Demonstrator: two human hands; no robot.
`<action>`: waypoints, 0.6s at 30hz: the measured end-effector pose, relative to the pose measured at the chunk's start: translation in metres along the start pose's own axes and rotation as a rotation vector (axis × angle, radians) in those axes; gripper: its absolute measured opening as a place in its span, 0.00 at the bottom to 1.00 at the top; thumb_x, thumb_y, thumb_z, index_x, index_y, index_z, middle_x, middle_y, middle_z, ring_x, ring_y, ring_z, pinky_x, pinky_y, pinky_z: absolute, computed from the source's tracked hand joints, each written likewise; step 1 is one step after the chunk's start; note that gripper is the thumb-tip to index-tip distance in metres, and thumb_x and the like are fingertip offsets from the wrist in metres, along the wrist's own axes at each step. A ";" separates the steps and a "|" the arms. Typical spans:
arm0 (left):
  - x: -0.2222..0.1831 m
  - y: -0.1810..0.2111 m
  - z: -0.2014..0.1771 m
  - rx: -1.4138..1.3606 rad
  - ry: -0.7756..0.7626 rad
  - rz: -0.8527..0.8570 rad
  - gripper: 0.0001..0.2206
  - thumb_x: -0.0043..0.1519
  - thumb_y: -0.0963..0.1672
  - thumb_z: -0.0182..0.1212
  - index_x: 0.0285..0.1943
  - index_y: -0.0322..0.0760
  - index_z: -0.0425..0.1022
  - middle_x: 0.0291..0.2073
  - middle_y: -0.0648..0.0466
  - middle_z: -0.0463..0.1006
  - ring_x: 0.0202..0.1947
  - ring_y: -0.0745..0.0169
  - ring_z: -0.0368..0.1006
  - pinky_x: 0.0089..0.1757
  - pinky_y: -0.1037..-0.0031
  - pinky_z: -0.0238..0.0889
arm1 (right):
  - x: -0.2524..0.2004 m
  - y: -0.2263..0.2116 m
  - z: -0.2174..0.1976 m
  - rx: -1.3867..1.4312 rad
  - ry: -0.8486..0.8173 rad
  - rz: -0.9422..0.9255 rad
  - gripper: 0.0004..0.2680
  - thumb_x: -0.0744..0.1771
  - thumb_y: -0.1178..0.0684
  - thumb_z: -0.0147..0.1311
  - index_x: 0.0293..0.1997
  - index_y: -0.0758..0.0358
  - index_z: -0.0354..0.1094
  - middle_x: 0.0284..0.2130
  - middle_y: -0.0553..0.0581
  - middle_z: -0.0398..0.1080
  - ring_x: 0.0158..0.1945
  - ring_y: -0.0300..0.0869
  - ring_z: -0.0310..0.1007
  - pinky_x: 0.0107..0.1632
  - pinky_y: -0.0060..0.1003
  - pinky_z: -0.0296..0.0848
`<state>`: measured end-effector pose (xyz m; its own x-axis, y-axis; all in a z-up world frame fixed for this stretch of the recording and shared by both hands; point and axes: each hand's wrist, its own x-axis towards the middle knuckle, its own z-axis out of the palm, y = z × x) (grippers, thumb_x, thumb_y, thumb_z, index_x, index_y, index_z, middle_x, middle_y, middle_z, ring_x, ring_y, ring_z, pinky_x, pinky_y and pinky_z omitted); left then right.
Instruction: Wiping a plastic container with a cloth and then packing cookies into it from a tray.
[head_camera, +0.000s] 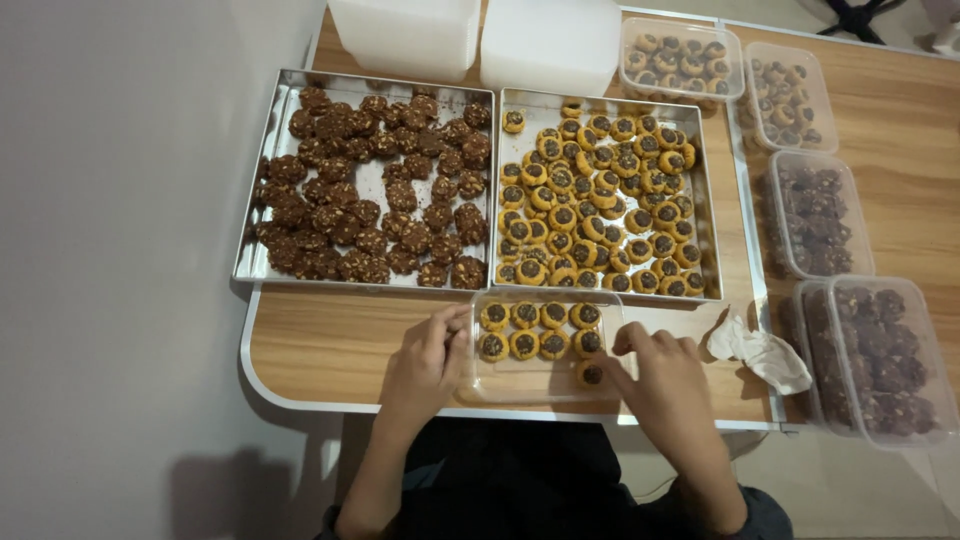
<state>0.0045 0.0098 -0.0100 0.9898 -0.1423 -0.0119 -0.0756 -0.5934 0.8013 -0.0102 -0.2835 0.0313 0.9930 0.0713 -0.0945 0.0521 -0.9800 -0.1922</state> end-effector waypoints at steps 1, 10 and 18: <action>0.000 -0.001 0.000 0.000 -0.001 0.000 0.19 0.68 0.52 0.39 0.63 0.44 0.65 0.48 0.58 0.81 0.39 0.59 0.80 0.29 0.63 0.71 | -0.002 0.001 -0.002 0.001 0.000 0.001 0.11 0.68 0.39 0.53 0.42 0.54 0.66 0.33 0.48 0.75 0.36 0.48 0.72 0.53 0.45 0.62; 0.000 0.001 0.000 -0.011 0.044 0.040 0.18 0.68 0.51 0.41 0.62 0.44 0.67 0.45 0.56 0.81 0.42 0.58 0.78 0.29 0.64 0.72 | -0.001 0.008 0.028 -0.013 -0.028 -0.085 0.10 0.63 0.44 0.63 0.41 0.49 0.64 0.33 0.42 0.74 0.38 0.45 0.71 0.47 0.42 0.60; -0.001 0.000 0.000 -0.011 0.023 0.001 0.18 0.67 0.51 0.42 0.62 0.46 0.67 0.51 0.58 0.80 0.46 0.57 0.77 0.33 0.62 0.71 | 0.001 0.004 0.033 -0.135 -0.075 -0.101 0.13 0.63 0.44 0.60 0.46 0.54 0.63 0.29 0.51 0.73 0.42 0.50 0.69 0.51 0.43 0.61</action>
<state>0.0037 0.0097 -0.0095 0.9922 -0.1243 0.0030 -0.0757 -0.5848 0.8076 -0.0127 -0.2817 -0.0015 0.9715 0.1795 -0.1551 0.1701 -0.9828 -0.0718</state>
